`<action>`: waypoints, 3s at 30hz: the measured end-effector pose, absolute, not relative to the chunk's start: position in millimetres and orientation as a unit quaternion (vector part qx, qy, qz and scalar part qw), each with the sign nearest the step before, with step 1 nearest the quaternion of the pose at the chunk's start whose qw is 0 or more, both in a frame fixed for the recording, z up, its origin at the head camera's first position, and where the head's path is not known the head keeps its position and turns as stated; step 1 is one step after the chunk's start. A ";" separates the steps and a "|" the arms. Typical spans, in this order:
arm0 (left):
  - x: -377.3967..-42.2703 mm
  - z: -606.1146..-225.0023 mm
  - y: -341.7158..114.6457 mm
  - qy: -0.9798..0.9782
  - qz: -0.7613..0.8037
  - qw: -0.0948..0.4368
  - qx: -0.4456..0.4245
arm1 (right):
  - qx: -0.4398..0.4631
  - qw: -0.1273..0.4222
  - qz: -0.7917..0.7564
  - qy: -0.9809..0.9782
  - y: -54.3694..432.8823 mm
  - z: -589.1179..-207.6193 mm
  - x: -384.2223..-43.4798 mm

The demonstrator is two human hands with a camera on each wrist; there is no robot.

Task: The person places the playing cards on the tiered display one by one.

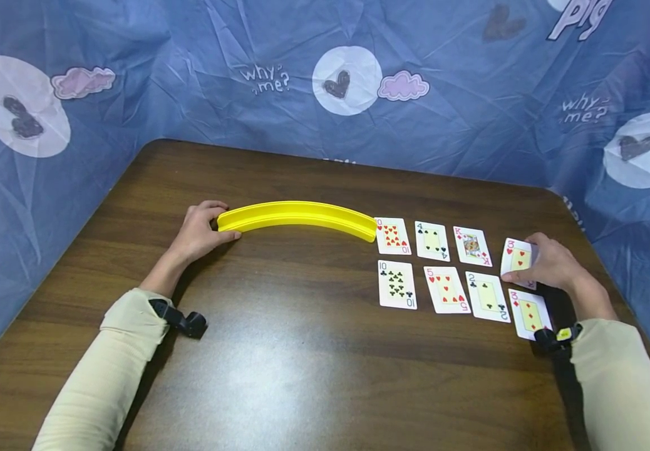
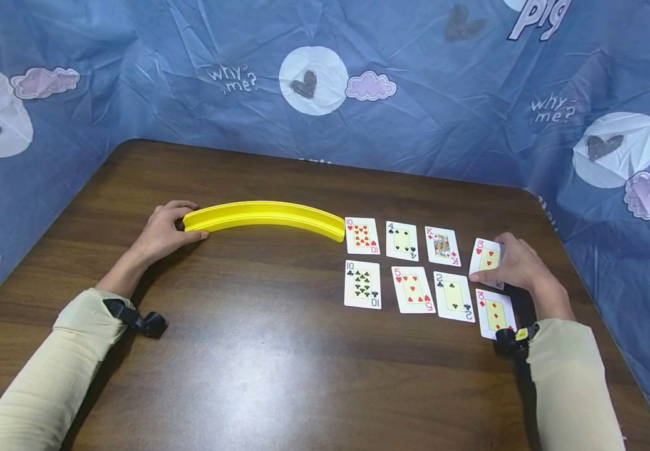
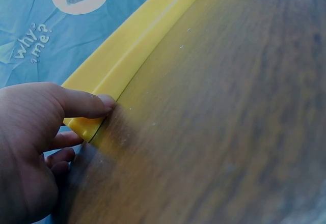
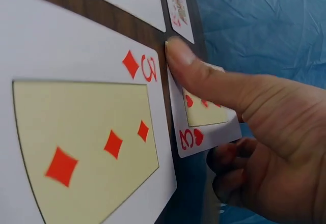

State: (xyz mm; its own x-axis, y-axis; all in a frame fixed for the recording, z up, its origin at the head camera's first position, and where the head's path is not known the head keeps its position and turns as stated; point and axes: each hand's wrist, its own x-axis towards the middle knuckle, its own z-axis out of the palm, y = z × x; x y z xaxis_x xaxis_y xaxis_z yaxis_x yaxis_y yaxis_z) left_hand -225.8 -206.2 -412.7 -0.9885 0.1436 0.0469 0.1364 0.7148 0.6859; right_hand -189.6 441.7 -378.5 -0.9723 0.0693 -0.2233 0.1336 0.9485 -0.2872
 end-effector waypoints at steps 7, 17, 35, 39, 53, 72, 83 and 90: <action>-228.0 -412.5 -202.7 0.927 0.369 0.005 0.074 | 0.057 0.054 -0.208 0.975 452.2 -381.1 -187.0; -227.0 -412.3 -202.6 0.927 0.369 0.008 0.071 | 0.051 0.055 -0.252 0.965 460.6 -383.4 -187.5; -225.2 -412.5 -205.6 0.924 0.379 0.000 0.054 | 0.036 0.010 -0.363 0.931 442.2 -354.2 -190.7; -225.0 -412.9 -206.8 0.924 0.380 -0.002 0.052 | 0.035 -0.003 -0.361 0.932 429.8 -345.0 -195.0; -226.0 -412.8 -208.3 0.921 0.385 -0.008 0.058 | -0.009 -0.030 -0.391 0.920 373.9 -318.2 -218.5; -224.5 -416.6 -209.5 0.920 0.385 -0.024 0.068 | -0.074 -0.020 -0.439 0.895 285.3 -303.1 -248.4; -225.6 -418.3 -209.1 0.918 0.390 -0.021 0.066 | -0.105 -0.018 -0.482 0.870 238.6 -305.2 -257.4; -226.2 -417.0 -209.2 0.917 0.392 -0.022 0.067 | -0.127 -0.014 -0.491 0.861 212.9 -301.0 -264.3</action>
